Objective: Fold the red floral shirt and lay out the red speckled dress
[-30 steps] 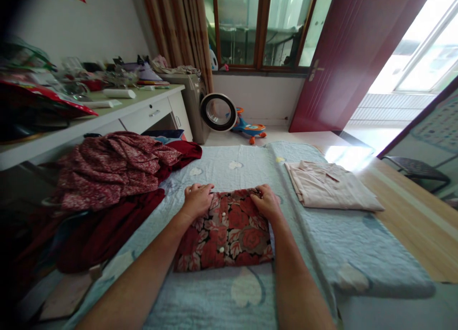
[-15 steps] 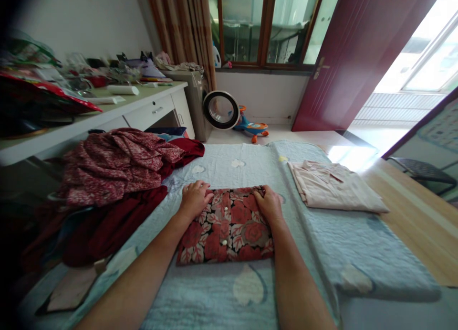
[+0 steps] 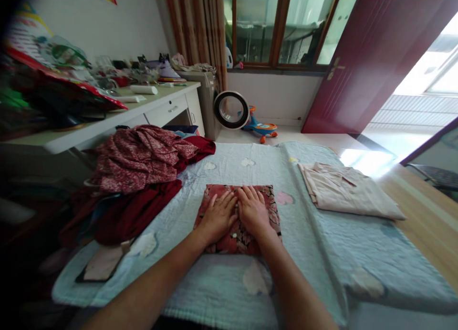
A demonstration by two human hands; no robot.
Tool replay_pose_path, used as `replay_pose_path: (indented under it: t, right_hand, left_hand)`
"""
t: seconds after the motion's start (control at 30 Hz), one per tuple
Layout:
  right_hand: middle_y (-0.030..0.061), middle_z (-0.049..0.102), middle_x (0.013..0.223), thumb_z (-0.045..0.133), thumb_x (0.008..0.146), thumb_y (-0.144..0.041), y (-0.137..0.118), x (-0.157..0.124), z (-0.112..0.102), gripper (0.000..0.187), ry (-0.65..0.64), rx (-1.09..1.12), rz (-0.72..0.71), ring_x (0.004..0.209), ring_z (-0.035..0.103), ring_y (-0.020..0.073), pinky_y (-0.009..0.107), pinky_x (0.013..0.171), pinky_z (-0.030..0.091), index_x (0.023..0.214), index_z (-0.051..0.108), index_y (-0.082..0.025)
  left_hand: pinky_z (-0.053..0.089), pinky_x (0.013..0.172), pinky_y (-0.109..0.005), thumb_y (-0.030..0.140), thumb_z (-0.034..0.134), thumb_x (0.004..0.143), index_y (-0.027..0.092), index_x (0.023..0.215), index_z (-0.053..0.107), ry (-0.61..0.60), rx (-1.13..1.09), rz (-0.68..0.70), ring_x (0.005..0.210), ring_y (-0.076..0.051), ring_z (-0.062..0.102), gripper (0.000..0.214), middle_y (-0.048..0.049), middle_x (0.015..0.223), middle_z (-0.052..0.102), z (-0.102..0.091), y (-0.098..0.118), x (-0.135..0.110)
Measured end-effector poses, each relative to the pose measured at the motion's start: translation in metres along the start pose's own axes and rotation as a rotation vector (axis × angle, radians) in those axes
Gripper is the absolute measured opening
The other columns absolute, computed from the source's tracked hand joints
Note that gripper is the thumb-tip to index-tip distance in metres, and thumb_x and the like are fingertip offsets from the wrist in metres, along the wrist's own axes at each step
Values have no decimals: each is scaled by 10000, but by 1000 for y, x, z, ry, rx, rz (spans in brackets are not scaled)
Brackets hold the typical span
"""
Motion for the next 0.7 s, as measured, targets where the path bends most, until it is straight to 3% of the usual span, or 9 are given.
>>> replay_pose_path:
  t: [0.13, 0.27, 0.4, 0.43, 0.53, 0.6, 0.7]
  right_hand:
    - [56, 400, 1542, 363, 983, -372, 7, -6, 24, 477, -42, -91, 56, 1449, 268, 276, 511, 1163, 169, 1420, 488, -228]
    - [60, 396, 1544, 351, 985, -390, 10, -5, 28, 486, -39, -119, 57, 1443, 276, 275, 520, 1157, 172, 1429, 478, -237]
    - [64, 400, 1541, 353, 984, -412, 10, -5, 26, 485, -49, -115, 67, 1434, 283, 270, 516, 1151, 176, 1421, 483, -249]
    - [66, 403, 1539, 358, 982, -407, 9, -5, 24, 479, -56, -110, 70, 1432, 284, 271, 518, 1146, 180, 1415, 489, -251]
    - [95, 466, 1487, 418, 949, -368, 4, 3, 16, 430, -73, -83, 89, 1381, 355, 300, 523, 1108, 235, 1330, 565, -231]
    - [115, 540, 1404, 461, 917, -337, -4, 16, 9, 381, -63, -47, 94, 1295, 450, 311, 494, 1062, 298, 1239, 621, -210]
    - [118, 607, 1309, 456, 916, -315, -22, 43, 4, 362, -39, 43, 65, 1199, 528, 287, 427, 1016, 346, 1213, 626, -196]
  left_hand:
    - [181, 1191, -558, 401, 465, 958, 201, 1411, 452, -31, -75, -1, 1430, -260, 339, 496, -102, 1514, 440, 8, -9, 2]
    - [276, 1176, -485, 225, 495, 911, 206, 1249, 597, 14, -312, -43, 1367, -224, 427, 353, -87, 1432, 527, -10, -24, 3]
    - [427, 1067, -374, 97, 422, 858, 160, 1111, 648, 308, -535, -412, 1162, -191, 580, 345, -93, 1198, 649, -45, -73, -19]
    - [459, 1023, -362, 98, 426, 852, 152, 1092, 651, 300, -560, -514, 1104, -191, 608, 334, -91, 1149, 668, -50, -85, -28]
    - [532, 808, -286, 127, 446, 858, 138, 1134, 633, 78, -675, -708, 831, -154, 672, 333, -81, 1074, 705, -48, -103, -51]
    - [516, 689, -234, 134, 464, 856, 130, 1167, 623, -19, -723, -741, 717, -125, 662, 349, -88, 1096, 709, -43, -102, -62]
    - [479, 610, -215, 138, 504, 835, 117, 1079, 662, -48, -749, -735, 671, -126, 649, 292, -90, 1004, 732, -35, -94, -70]
Point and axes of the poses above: each hand's wrist, its own x-axis towards the middle knuckle, its own z-axis out of the palm, y = z × x, the point moved 4 cm from there along x, towards the middle knuckle
